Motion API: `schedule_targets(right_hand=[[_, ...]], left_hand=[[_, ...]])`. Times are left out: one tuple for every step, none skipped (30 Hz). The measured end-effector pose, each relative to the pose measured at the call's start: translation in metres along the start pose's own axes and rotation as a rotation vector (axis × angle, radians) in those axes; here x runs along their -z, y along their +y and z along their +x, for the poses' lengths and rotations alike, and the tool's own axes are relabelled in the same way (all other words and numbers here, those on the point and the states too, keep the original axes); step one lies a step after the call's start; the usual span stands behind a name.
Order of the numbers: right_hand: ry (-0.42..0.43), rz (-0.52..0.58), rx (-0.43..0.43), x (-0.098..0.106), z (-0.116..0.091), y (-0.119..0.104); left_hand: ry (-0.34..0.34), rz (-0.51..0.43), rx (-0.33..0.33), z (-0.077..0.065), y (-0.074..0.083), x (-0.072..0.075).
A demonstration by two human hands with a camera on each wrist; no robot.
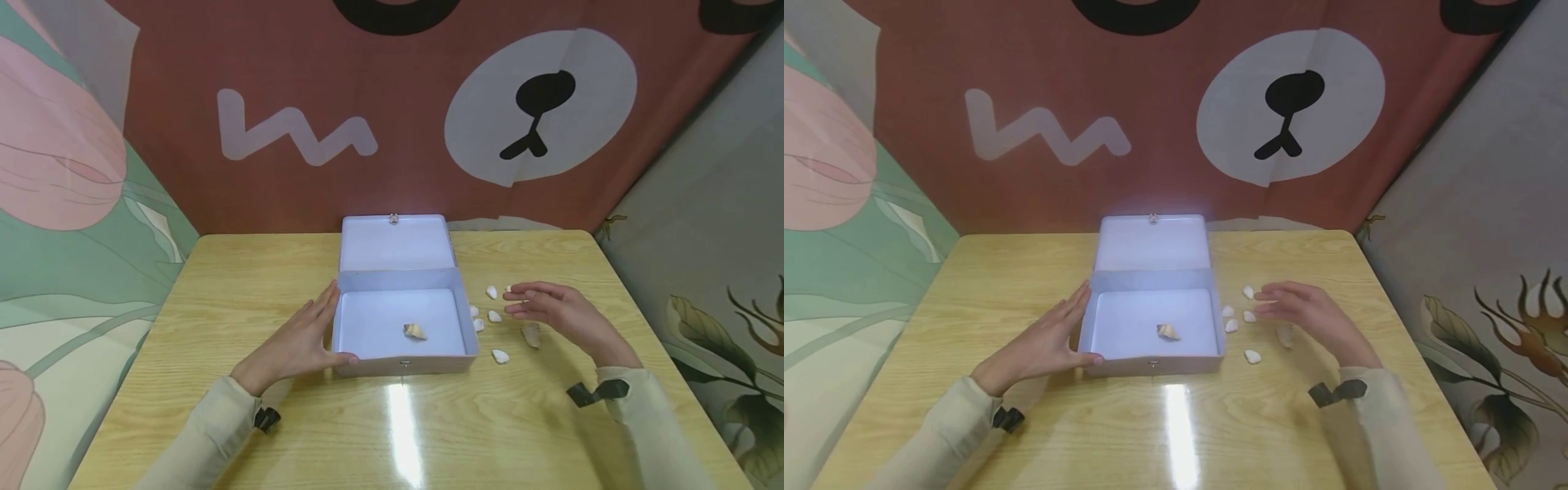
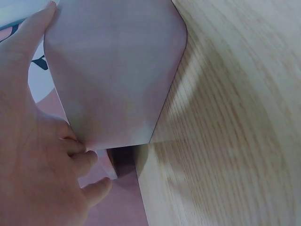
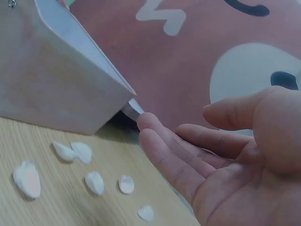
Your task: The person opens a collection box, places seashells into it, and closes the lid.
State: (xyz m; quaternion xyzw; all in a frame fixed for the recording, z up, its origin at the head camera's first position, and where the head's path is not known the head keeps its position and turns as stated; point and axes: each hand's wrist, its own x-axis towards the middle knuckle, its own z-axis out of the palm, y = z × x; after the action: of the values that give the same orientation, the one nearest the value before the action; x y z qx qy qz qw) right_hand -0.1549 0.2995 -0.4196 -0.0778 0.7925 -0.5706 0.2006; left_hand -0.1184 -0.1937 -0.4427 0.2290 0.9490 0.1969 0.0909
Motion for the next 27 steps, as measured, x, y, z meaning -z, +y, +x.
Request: schedule_targets(right_hand=[[0.006, 0.000, -0.001, 0.001, -0.001, 0.001], [0.013, -0.002, -0.005, 0.003, -0.003, 0.003], [0.019, -0.004, -0.009, 0.004, -0.004, 0.004], [0.023, -0.003, -0.011, 0.005, -0.004, 0.006], [0.028, -0.002, -0.014, 0.006, -0.005, 0.008], [0.032, 0.001, -0.017, 0.008, -0.006, 0.010], [0.033, 0.004, -0.020, 0.009, -0.006, 0.012], [0.033, 0.011, -0.020, 0.010, -0.007, 0.014], [0.031, 0.017, -0.017, 0.011, -0.008, 0.017], [0.030, 0.027, -0.011, 0.012, -0.009, 0.019], [0.029, 0.040, -0.004, 0.014, -0.010, 0.022], [0.029, 0.052, 0.003, 0.015, -0.011, 0.025], [0.028, 0.063, 0.012, 0.016, -0.012, 0.027], [0.028, 0.074, 0.018, 0.017, -0.014, 0.030], [0.029, 0.085, 0.025, 0.019, -0.015, 0.033], [0.033, 0.091, 0.030, 0.020, -0.016, 0.035], [0.038, 0.092, 0.030, 0.021, -0.018, 0.037], [0.042, 0.091, 0.027, 0.022, -0.019, 0.040], [0.048, 0.086, 0.018, 0.023, -0.020, 0.042], [0.055, 0.080, 0.004, 0.024, -0.022, 0.044], [0.060, 0.072, -0.006, 0.025, -0.023, 0.046], [0.069, 0.061, -0.025, 0.026, -0.024, 0.048], [0.077, 0.052, -0.046, 0.026, -0.025, 0.050], [0.089, 0.046, -0.067, 0.027, -0.025, 0.052], [0.098, 0.037, -0.087, 0.027, -0.026, 0.055], [0.108, 0.027, -0.101, 0.027, -0.026, 0.057], [0.112, 0.016, -0.109, 0.027, -0.026, 0.059]], left_hand=[[0.000, 0.001, 0.000, 0.000, 0.000, 0.000], [0.001, 0.001, 0.001, 0.000, 0.000, 0.000], [0.001, 0.001, 0.002, 0.000, 0.001, 0.000], [0.001, 0.001, 0.002, 0.001, 0.001, 0.000], [0.001, 0.001, 0.002, 0.001, 0.001, 0.000], [0.001, 0.001, 0.002, 0.001, 0.001, 0.000], [0.001, 0.001, 0.002, 0.001, 0.001, 0.000], [0.001, 0.003, 0.002, 0.001, 0.001, 0.000], [0.001, 0.004, 0.002, 0.001, 0.001, 0.000], [0.001, 0.006, 0.002, 0.001, 0.001, -0.001], [0.001, 0.006, 0.001, 0.001, 0.001, -0.001], [0.001, 0.006, 0.002, 0.001, 0.001, -0.001], [0.000, 0.007, 0.001, 0.001, 0.001, -0.001], [0.000, 0.006, 0.001, 0.001, 0.001, -0.001], [0.000, 0.004, 0.001, 0.001, 0.001, -0.001], [0.000, 0.004, 0.001, 0.001, 0.001, -0.001], [0.001, 0.004, 0.002, 0.001, 0.001, -0.001], [0.005, 0.003, 0.000, 0.001, 0.001, -0.001], [0.008, 0.003, -0.003, 0.001, 0.001, -0.001], [0.009, 0.003, -0.002, 0.001, 0.001, -0.001], [0.013, 0.002, -0.004, 0.001, 0.000, -0.001], [0.013, 0.002, -0.003, 0.001, 0.001, -0.001], [0.013, 0.000, -0.002, 0.001, 0.001, -0.001], [0.014, -0.003, -0.002, 0.001, 0.001, -0.001], [0.011, -0.005, 0.001, 0.000, 0.001, -0.001], [0.009, -0.007, 0.004, 0.000, 0.001, -0.001], [0.008, -0.010, 0.004, 0.000, 0.001, -0.001]])
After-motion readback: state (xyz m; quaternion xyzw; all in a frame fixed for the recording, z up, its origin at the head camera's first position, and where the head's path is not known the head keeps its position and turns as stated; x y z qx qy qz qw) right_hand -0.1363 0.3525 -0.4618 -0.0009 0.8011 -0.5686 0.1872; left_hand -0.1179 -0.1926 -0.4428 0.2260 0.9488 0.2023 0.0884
